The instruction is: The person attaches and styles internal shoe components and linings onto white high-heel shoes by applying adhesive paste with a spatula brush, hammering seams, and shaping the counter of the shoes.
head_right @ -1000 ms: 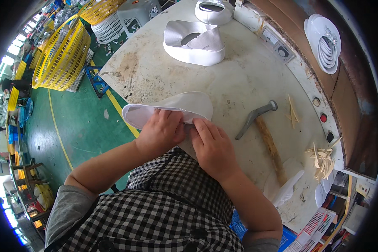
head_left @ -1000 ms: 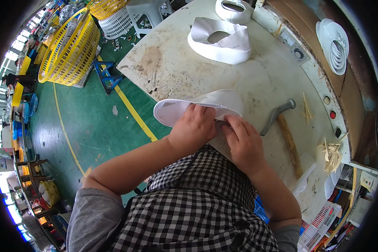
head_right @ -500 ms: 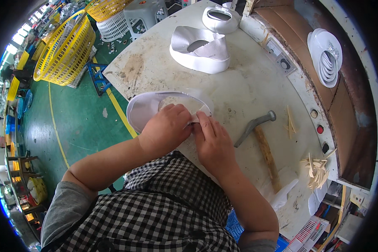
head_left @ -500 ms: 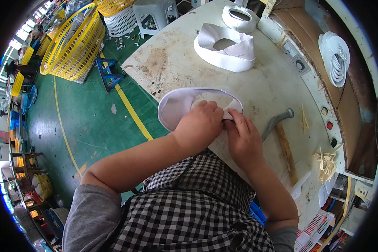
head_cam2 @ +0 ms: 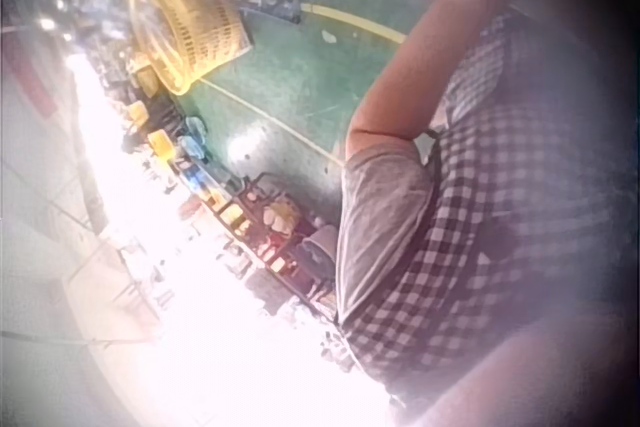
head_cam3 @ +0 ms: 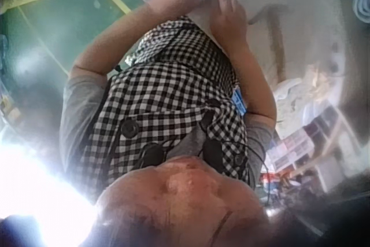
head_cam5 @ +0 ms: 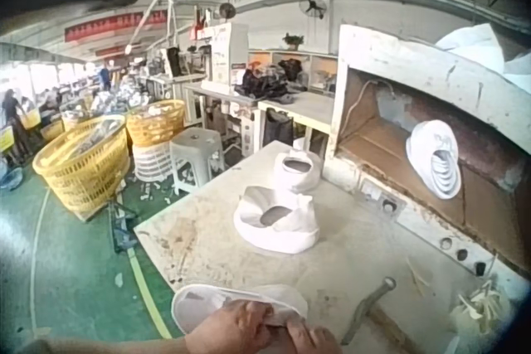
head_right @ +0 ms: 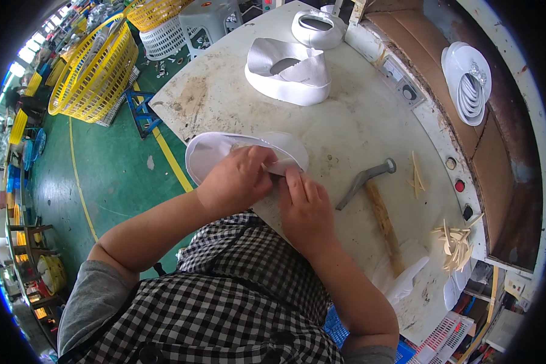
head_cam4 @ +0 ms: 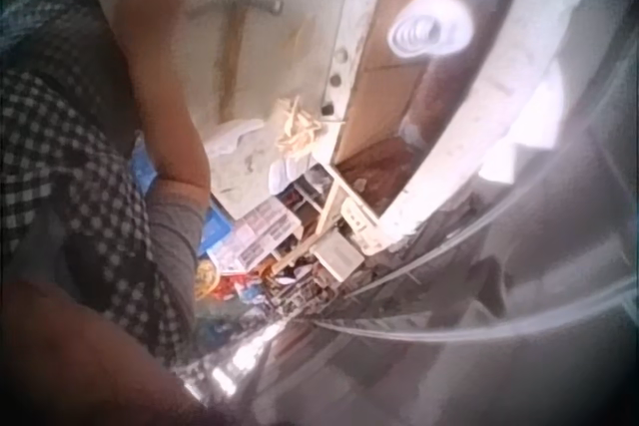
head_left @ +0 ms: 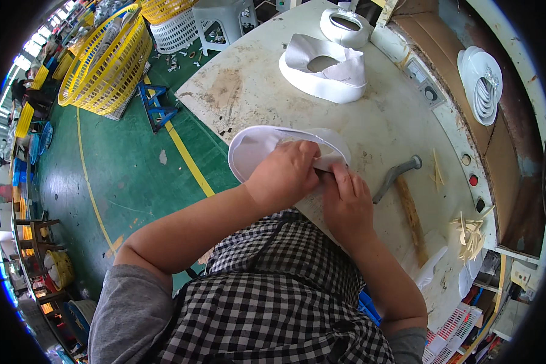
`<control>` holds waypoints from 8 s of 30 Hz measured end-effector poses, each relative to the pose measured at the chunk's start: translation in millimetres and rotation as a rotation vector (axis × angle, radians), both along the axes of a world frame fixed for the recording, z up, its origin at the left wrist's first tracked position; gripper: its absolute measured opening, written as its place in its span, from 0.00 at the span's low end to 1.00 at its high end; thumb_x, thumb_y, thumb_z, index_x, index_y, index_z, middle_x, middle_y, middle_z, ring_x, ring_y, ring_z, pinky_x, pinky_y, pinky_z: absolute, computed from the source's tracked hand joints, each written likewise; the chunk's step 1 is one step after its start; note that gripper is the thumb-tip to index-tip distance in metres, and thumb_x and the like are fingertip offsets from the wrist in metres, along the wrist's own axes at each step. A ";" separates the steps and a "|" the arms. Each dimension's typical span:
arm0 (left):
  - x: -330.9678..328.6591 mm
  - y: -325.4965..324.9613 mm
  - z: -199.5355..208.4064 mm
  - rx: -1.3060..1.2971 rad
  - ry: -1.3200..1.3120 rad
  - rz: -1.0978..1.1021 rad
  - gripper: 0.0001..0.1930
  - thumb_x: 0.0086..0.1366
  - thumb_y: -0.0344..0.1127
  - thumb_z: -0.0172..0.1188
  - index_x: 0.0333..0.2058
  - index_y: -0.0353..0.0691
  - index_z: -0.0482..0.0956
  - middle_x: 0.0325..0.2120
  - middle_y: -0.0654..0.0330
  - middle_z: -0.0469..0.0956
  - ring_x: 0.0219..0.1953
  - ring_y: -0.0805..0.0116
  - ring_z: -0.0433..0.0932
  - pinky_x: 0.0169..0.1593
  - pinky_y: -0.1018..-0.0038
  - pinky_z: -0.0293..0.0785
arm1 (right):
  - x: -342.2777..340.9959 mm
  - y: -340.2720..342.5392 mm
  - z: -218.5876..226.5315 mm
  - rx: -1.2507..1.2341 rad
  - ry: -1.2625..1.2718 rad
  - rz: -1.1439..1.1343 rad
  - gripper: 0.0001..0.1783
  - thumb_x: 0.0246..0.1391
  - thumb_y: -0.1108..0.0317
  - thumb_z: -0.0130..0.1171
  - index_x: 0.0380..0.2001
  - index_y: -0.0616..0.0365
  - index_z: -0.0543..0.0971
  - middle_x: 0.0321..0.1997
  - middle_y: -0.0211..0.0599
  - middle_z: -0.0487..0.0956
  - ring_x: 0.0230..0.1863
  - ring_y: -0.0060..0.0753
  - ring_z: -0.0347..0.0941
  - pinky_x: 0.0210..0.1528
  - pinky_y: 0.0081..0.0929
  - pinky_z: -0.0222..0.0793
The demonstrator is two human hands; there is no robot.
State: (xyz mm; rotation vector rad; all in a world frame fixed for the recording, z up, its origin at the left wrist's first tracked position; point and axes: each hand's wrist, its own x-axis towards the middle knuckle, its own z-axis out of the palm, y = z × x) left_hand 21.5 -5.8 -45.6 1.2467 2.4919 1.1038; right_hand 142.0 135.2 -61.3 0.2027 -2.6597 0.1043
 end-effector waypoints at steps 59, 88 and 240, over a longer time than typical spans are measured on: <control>19.1 -2.8 -18.0 -0.052 0.441 -0.069 0.13 0.55 0.32 0.55 0.40 0.38 0.75 0.39 0.57 0.73 0.45 0.59 0.75 0.47 0.66 0.76 | -1.4 -2.7 7.5 0.044 -0.222 -0.131 0.20 0.50 0.75 0.52 0.49 0.63 0.75 0.35 0.41 0.77 0.33 0.42 0.75 0.39 0.33 0.73; 23.3 -49.2 -28.0 -0.206 0.531 -0.411 0.29 0.59 0.34 0.51 0.60 0.28 0.65 0.59 0.43 0.68 0.61 0.53 0.70 0.62 0.62 0.67 | 8.8 -1.4 8.3 0.270 -0.267 0.042 0.21 0.48 0.74 0.54 0.47 0.72 0.76 0.42 0.51 0.79 0.45 0.47 0.75 0.48 0.34 0.74; -41.4 -35.5 27.5 0.068 -0.875 -0.139 0.25 0.68 0.31 0.46 0.63 0.32 0.60 0.53 0.58 0.71 0.54 0.71 0.69 0.58 0.72 0.64 | -5.1 1.1 56.6 -0.512 -0.503 -0.328 0.10 0.59 0.65 0.54 0.34 0.61 0.68 0.29 0.45 0.77 0.30 0.53 0.77 0.33 0.46 0.72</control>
